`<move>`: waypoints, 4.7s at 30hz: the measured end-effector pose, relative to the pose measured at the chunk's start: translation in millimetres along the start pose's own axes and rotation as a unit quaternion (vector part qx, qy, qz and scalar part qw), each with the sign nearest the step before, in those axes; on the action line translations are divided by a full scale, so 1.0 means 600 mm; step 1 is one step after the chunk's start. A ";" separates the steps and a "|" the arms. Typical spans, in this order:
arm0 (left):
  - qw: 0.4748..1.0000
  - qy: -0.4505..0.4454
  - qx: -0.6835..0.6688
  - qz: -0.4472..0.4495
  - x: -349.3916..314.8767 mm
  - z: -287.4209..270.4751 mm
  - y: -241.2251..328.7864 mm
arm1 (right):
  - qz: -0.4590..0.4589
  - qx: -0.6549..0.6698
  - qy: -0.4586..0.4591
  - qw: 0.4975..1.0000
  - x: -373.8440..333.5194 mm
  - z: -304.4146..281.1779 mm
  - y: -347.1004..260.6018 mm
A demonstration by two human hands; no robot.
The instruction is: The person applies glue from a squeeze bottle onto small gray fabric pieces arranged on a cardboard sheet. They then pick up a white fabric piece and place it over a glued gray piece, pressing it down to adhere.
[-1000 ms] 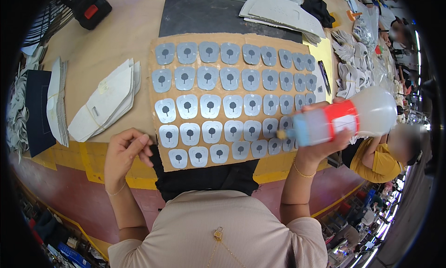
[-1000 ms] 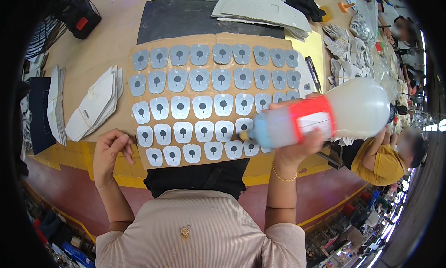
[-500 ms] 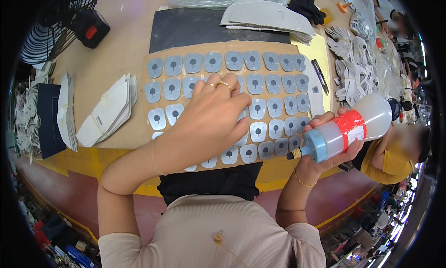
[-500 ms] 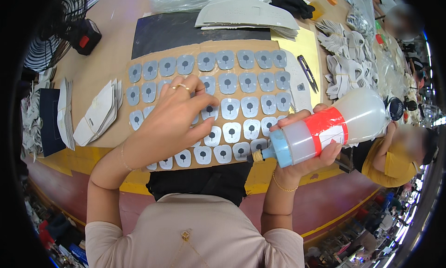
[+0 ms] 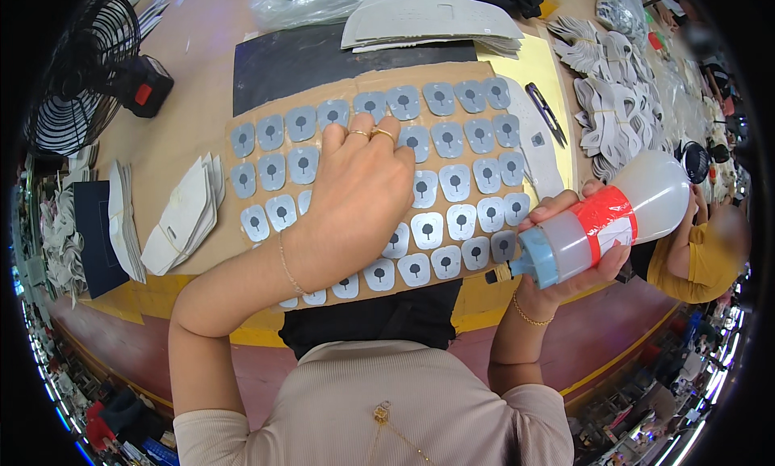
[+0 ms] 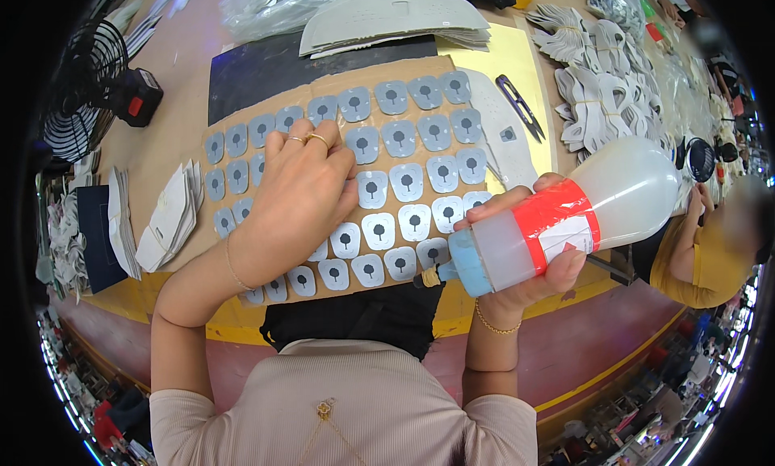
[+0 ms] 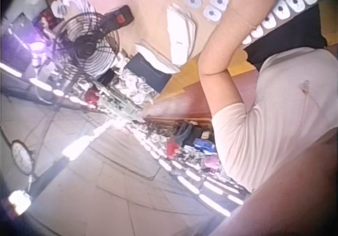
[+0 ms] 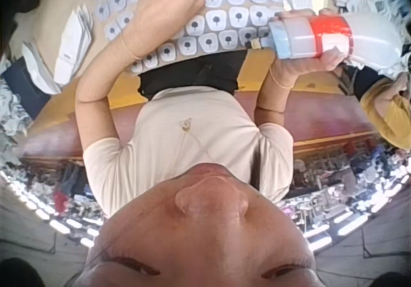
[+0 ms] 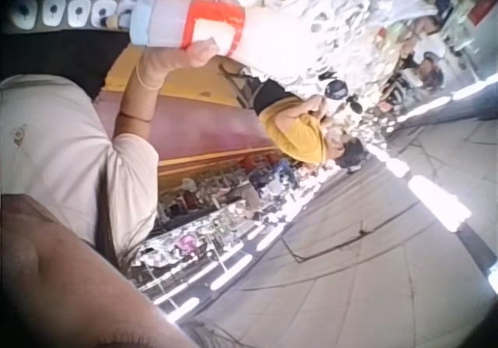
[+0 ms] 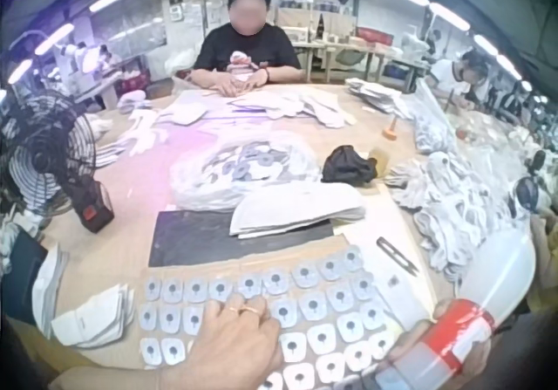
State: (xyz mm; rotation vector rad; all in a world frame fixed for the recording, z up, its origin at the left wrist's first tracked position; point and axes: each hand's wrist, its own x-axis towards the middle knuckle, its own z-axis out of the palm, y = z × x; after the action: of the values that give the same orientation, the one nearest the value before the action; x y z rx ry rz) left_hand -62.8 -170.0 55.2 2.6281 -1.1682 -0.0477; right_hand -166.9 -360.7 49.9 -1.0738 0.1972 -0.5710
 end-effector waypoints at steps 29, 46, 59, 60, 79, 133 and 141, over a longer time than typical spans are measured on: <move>0.556 0.200 -0.806 -0.034 -0.280 -0.066 -0.127 | -0.102 -0.373 -0.111 0.915 0.017 0.078 0.064; 0.498 0.228 -0.837 -0.018 -0.305 -0.038 -0.155 | 0.000 -0.203 -0.063 0.977 0.026 0.066 0.018; 0.479 0.178 -0.857 -0.063 -0.316 0.044 -0.192 | -0.131 -0.408 -0.109 0.897 -0.008 0.018 0.046; 0.467 0.172 -0.866 -0.047 -0.316 0.051 -0.196 | -0.162 -0.448 -0.134 0.869 -0.007 0.028 0.046; 0.358 0.155 -0.919 0.060 -0.314 0.075 -0.217 | -0.094 -0.298 -0.065 0.948 0.001 -0.002 0.002; 0.363 0.142 -0.918 0.080 -0.317 0.077 -0.223 | -0.179 -0.472 -0.198 0.840 -0.046 0.036 0.066; 0.370 0.142 -0.915 0.082 -0.317 0.074 -0.224 | -0.145 -0.439 -0.171 0.870 -0.053 0.029 0.039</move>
State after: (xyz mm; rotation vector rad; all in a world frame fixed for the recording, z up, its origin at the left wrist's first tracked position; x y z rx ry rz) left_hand -100.0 45.6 -35.9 0.3743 -0.3875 -0.4799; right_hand -178.3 -322.2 33.9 -2.1006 -0.0343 -0.5511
